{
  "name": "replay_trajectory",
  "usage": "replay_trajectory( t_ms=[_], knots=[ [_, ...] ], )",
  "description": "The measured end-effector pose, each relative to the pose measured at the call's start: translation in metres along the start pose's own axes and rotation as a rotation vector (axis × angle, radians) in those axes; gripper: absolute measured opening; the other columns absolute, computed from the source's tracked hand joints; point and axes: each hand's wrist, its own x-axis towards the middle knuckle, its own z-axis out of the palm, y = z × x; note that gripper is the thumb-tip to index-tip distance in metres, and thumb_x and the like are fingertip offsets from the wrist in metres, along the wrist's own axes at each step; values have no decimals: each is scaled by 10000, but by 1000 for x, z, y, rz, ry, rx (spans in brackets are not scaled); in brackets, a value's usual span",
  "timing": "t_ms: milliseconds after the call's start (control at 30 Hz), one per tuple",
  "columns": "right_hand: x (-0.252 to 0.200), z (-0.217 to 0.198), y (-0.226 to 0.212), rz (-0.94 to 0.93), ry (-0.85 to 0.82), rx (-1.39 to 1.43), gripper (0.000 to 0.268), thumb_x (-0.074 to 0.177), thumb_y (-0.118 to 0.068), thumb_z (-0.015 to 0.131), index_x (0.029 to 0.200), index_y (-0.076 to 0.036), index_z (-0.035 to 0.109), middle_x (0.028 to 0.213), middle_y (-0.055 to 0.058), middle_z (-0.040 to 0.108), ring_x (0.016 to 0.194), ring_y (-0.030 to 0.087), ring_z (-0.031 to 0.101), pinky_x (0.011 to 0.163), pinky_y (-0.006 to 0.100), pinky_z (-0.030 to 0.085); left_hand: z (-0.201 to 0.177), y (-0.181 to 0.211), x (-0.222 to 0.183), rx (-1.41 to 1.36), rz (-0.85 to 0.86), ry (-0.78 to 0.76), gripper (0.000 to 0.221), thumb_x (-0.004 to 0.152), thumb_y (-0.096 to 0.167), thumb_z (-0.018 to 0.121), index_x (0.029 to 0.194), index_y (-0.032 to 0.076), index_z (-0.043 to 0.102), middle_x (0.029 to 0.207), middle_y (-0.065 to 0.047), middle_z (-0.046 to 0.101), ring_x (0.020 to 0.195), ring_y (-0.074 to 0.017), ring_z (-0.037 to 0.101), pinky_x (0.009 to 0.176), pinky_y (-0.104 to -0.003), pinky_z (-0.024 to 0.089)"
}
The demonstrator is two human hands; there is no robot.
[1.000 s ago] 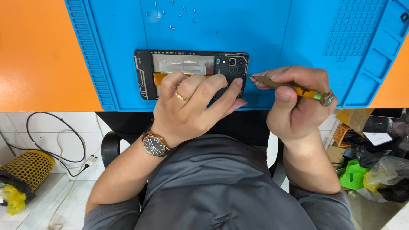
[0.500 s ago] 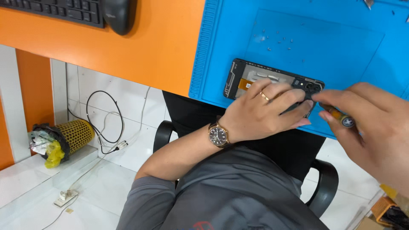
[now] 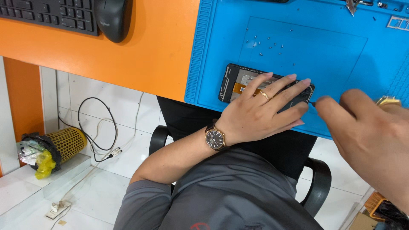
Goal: The person disassembles a smartphone on a blue mat, using a screwdriver to remove screws and a prying tool to separate the back cover. They then use the screwdriver to disconnect internal components and remove the battery.
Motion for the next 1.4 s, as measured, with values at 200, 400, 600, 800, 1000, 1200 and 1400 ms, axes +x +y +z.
replay_trajectory(
  t_ms=[200,400,600,800,1000,1200,1400],
  knots=[
    [5,-2,2,-37,24,-136,434,1225,-767,434,1139,-365,573,1003,-80,521,631,135,498,640,280,466,4,0,-3,-27,10,10,258,1150,460,737,1078,215,702,1495,-94,656,1356,-295,712,1128,-499,557],
    [1,-1,1,-23,-11,-157,637,1314,-809,412,940,-305,519,893,-43,459,665,178,510,636,343,410,4,0,-3,-63,-2,-7,315,1153,467,701,1004,189,715,1491,-102,669,1369,-299,692,1142,-499,529],
    [-2,8,4,-25,-53,-246,650,1328,-789,386,923,-308,548,926,-39,517,676,177,501,658,338,386,1,0,0,-29,13,-15,322,1167,453,683,961,206,665,1488,-101,678,1368,-291,690,1121,-497,535],
    [4,-22,1,-70,-75,-151,694,1453,-632,397,860,-274,431,776,-40,386,571,139,376,552,307,261,2,1,-1,-37,6,-14,313,1167,440,673,961,204,663,1491,-99,676,1369,-293,693,1114,-497,544],
    [-2,-18,1,-60,-100,-98,396,1251,-65,666,1005,-321,490,819,-35,461,547,194,313,546,348,292,1,0,-1,-38,10,-15,334,1167,440,692,941,199,640,1494,-107,675,1372,-292,694,1109,-495,554],
    [-2,-41,-16,-23,-12,-145,341,1318,-287,660,1021,-349,506,872,-61,479,531,139,454,547,293,361,1,0,0,-54,6,-19,344,1165,458,709,961,189,645,1510,-110,656,1382,-299,688,1120,-502,558],
    [0,-30,-5,-32,-9,-238,521,1404,-666,452,1020,-317,497,883,-74,441,599,108,422,587,276,327,1,0,0,-51,8,-28,331,1166,448,696,973,183,647,1507,-114,659,1370,-299,695,1118,-496,546]
  ],
)
